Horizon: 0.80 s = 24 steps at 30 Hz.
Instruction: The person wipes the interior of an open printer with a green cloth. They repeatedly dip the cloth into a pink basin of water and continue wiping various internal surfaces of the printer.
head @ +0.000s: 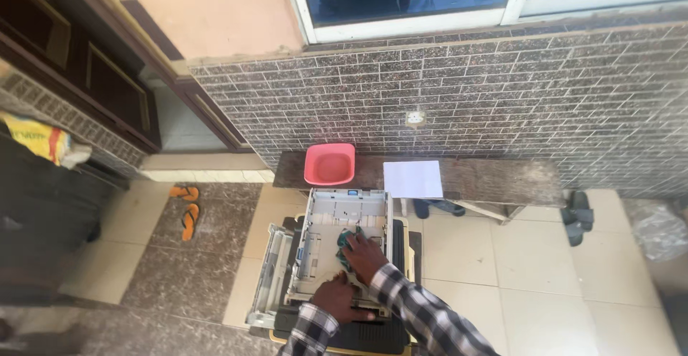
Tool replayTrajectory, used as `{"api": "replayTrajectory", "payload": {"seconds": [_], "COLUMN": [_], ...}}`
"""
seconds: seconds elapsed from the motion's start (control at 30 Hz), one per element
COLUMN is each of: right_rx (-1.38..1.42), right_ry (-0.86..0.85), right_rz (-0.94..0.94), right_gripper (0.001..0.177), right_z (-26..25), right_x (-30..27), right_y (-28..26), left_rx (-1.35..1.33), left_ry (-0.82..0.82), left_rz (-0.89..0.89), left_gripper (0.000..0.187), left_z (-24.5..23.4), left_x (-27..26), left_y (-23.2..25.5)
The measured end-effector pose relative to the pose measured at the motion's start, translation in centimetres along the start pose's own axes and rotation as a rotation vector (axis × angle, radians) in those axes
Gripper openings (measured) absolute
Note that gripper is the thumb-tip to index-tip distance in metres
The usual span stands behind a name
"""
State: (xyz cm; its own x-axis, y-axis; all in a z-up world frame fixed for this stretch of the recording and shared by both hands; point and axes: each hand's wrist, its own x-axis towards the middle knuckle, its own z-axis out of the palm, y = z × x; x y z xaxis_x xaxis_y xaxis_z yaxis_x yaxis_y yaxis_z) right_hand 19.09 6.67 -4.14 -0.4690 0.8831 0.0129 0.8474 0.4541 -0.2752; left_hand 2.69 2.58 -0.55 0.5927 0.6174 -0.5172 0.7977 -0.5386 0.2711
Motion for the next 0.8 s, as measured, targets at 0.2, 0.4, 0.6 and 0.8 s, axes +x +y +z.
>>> {"api": "replayTrajectory", "payload": {"seconds": [0.2,0.4,0.6,0.8], "right_rx": [0.065,0.138,0.144,-0.216], "right_ry": [0.038,0.052,0.27,0.316], "right_rz": [0.014,0.056,0.293,0.293], "right_gripper": [0.058,0.029,0.041,0.023], "right_z": [0.5,1.1,-0.7,-0.1], "right_x": [-0.8,0.3,5.1,5.3], "right_y": [-0.2,0.6,2.9,1.3], "left_rx": [0.004,0.079,0.125,0.103], "left_ry": [-0.005,0.029,-0.027,-0.001], "left_rz": [0.068,0.147,0.193,0.31], "left_gripper": [0.093,0.096,0.098,0.104], "left_z": [-0.1,1.4,-0.3,0.9], "left_x": [1.1,0.8,1.6,1.1], "left_y": [-0.6,-0.6,-1.9,-3.5]}}
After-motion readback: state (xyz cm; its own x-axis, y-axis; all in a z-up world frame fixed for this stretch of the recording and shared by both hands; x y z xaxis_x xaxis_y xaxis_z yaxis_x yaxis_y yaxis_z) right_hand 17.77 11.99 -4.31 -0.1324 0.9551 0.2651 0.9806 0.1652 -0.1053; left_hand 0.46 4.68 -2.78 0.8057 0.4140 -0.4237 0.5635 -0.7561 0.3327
